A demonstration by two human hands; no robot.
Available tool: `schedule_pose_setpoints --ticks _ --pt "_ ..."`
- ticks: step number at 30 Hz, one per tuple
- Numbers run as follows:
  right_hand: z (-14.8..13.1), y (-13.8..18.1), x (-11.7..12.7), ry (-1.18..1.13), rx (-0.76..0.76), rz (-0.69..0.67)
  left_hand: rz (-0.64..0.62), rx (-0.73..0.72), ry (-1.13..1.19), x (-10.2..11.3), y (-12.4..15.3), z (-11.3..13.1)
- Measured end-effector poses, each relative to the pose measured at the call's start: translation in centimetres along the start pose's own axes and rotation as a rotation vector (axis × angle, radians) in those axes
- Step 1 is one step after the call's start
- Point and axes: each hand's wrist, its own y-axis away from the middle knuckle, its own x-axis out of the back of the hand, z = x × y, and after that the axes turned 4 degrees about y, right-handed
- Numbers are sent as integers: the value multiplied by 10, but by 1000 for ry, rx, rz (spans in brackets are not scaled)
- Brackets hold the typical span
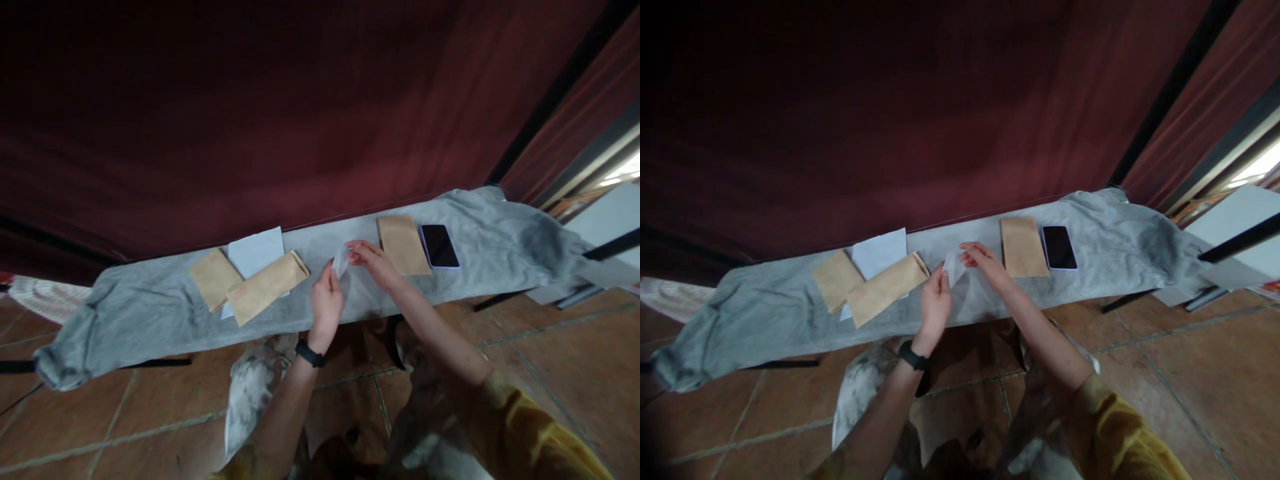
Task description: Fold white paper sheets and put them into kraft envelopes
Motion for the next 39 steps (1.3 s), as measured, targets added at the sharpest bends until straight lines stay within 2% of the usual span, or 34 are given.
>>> schedule_pose_setpoints --ticks 3,5,7,10,14,19,23,26,28,30,32,35,39 --pt "6 -1 7 184 25 176 88 132 412 15 -10 -8" --pt "14 0 9 214 -40 162 102 247 599 20 -14 -20" --pt "25 2 10 202 -141 66 108 352 649 20 -15 -36" --pt "41 5 9 393 -212 -31 127 375 478 16 -10 -61" --pt "54 8 3 704 -181 -15 113 294 12 15 3 -80" --pt "59 16 -12 1190 -117 -12 31 258 -474 19 17 -76" --pt "58 24 -17 1340 -107 -16 19 74 -706 16 23 -72" --pt "57 29 -19 1399 -23 22 -41 -89 -761 9 27 -73" --pt "59 31 -23 1402 103 31 -114 -152 -756 1 31 -74" --pt "64 34 -31 1361 235 -29 -184 -145 -760 -6 33 -77" --pt "72 38 -41 1319 302 -134 -233 -99 -781 -12 34 -80" --pt "83 43 -52 1320 282 -228 -295 -57 -803 -14 33 -84" --pt "95 49 -55 1369 263 -139 -309 -48 -796 -13 32 -86"
